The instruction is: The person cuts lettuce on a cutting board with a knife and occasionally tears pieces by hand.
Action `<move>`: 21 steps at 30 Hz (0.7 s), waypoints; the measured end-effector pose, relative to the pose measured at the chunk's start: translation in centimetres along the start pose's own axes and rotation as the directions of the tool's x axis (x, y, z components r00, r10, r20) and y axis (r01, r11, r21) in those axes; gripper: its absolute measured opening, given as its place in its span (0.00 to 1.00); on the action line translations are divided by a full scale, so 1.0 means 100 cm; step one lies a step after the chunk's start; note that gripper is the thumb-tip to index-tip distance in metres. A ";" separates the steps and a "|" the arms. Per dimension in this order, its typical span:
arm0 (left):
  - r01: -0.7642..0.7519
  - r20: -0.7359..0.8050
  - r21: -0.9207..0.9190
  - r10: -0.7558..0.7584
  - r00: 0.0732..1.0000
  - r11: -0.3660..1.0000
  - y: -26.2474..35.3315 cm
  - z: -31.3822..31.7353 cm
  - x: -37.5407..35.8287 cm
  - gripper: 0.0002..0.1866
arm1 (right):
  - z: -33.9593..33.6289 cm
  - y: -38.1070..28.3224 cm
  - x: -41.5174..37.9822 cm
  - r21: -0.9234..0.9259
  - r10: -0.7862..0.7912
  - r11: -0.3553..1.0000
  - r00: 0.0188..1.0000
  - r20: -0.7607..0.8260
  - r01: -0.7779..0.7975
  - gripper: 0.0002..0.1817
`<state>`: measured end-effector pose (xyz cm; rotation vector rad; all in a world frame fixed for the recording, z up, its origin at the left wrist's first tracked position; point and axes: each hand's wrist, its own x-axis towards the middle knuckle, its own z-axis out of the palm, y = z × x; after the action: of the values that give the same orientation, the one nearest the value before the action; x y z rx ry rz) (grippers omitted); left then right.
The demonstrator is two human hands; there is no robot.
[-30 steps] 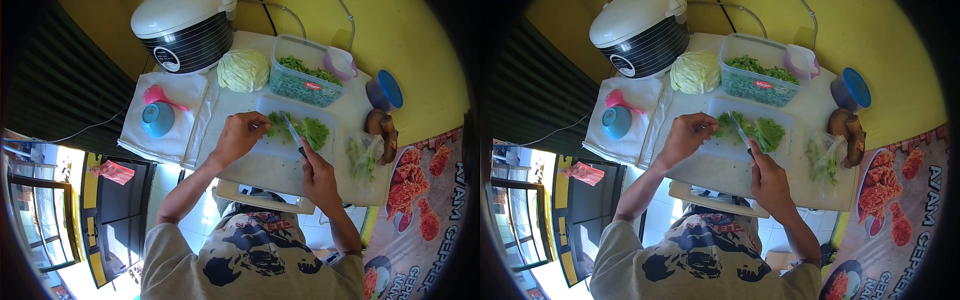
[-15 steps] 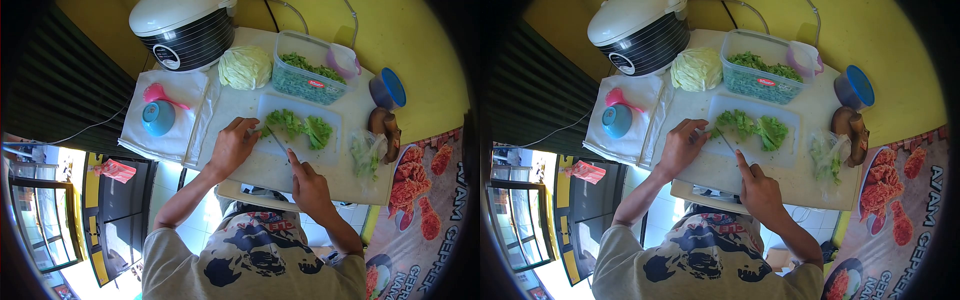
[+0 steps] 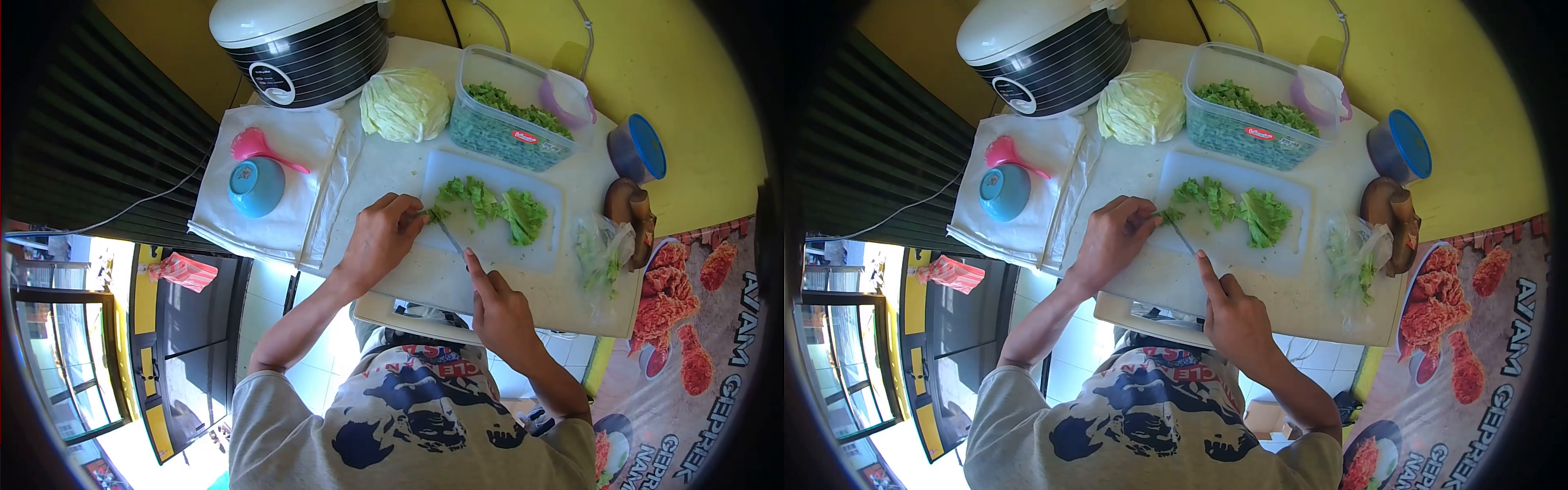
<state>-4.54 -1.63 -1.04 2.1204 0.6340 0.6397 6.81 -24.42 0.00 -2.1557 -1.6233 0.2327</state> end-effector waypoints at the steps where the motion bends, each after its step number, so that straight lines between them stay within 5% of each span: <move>1: -0.007 0.008 -0.004 0.007 1.000 1.000 -0.001 -0.002 0.001 0.11 | -0.001 -0.001 0.000 -0.012 0.003 1.000 1.000 0.008 -0.003 0.40; 21: 0.063 0.126 -0.052 -0.056 0.990 0.997 0.010 -0.019 0.006 0.07 | -0.009 0.000 0.017 -0.110 0.013 0.994 0.998 0.064 -0.005 0.45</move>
<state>-5.12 -0.78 0.96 2.0637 0.6014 0.4820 7.66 -22.99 1.08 -2.2596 -1.6992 0.2225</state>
